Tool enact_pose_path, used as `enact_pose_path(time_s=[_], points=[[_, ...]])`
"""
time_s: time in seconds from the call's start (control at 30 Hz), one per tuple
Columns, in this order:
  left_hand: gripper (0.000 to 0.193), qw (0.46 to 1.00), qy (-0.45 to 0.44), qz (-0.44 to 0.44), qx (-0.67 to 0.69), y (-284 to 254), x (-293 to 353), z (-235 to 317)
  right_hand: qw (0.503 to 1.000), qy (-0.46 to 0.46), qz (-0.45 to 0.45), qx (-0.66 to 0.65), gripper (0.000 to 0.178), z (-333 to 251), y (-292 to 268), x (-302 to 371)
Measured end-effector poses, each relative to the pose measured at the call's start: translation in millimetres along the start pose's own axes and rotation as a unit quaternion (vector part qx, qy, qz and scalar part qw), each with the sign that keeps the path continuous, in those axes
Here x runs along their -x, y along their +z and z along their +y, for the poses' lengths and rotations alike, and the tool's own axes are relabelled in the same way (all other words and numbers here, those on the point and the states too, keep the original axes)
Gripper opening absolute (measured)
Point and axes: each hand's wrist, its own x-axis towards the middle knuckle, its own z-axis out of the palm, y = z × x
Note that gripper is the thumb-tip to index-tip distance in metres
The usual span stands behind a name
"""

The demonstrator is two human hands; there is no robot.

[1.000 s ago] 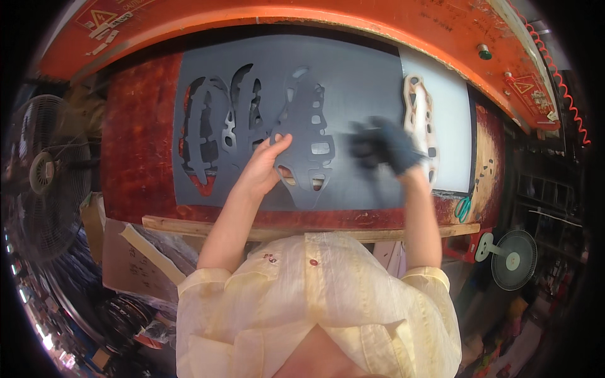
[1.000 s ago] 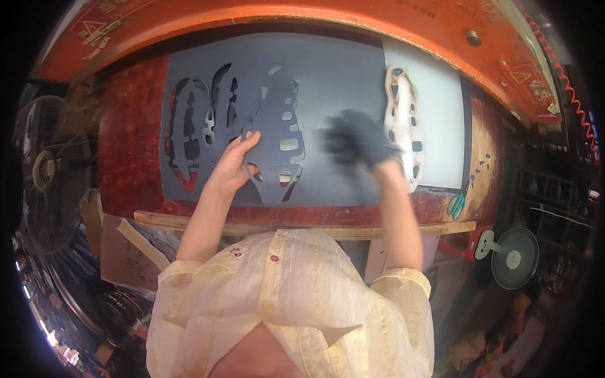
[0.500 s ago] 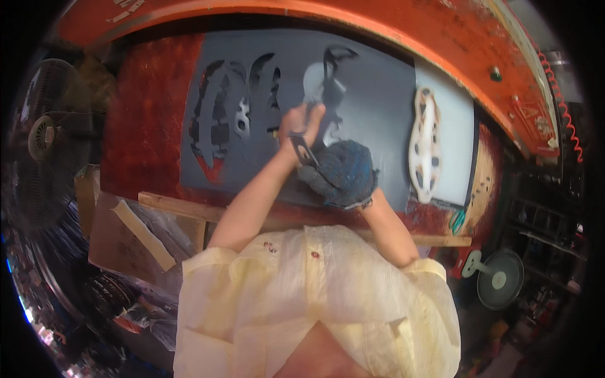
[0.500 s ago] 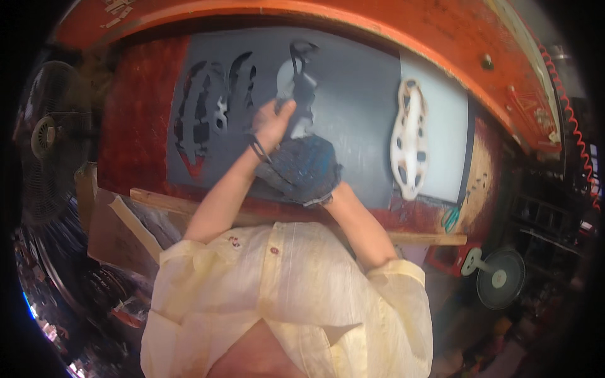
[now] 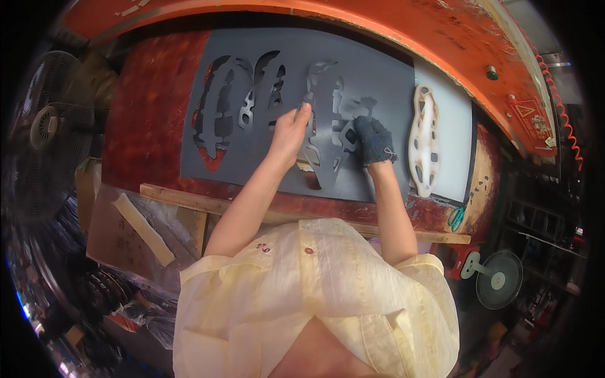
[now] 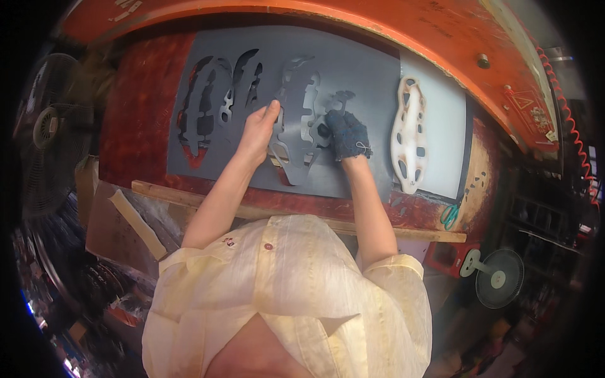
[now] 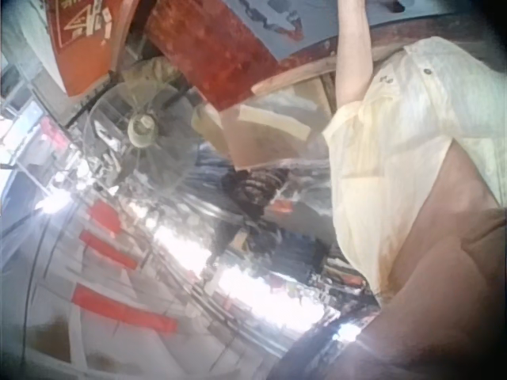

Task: The person uses shears to cut a dark gray sheet placed on a cutting machine bed, following pre-cut outlines. They remove cut pieces and place them into a plastic bag, then reposition the sheet and continue cutting additional shapes.

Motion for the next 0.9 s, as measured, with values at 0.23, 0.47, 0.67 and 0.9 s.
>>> enact_pose_path(time_s=[0.23,0.47,0.67,0.9], points=[[0.03,0.987,0.059,0.004,-0.152,-1,0,-19,0.929,-0.179,0.205,0.252,0.029,-3,-21,-7],[0.03,0.998,0.039,0.031,-0.044,16,9,-8,0.949,-0.055,-0.25,0.184,0.036,-16,38,-16],[0.029,0.991,0.08,0.06,0.088,-6,31,25,0.99,0.039,0.001,0.137,0.04,-29,48,-17],[0.048,0.974,0.035,-0.019,0.223,-25,65,34,0.98,-0.004,-0.095,0.175,0.049,-53,62,-28]])
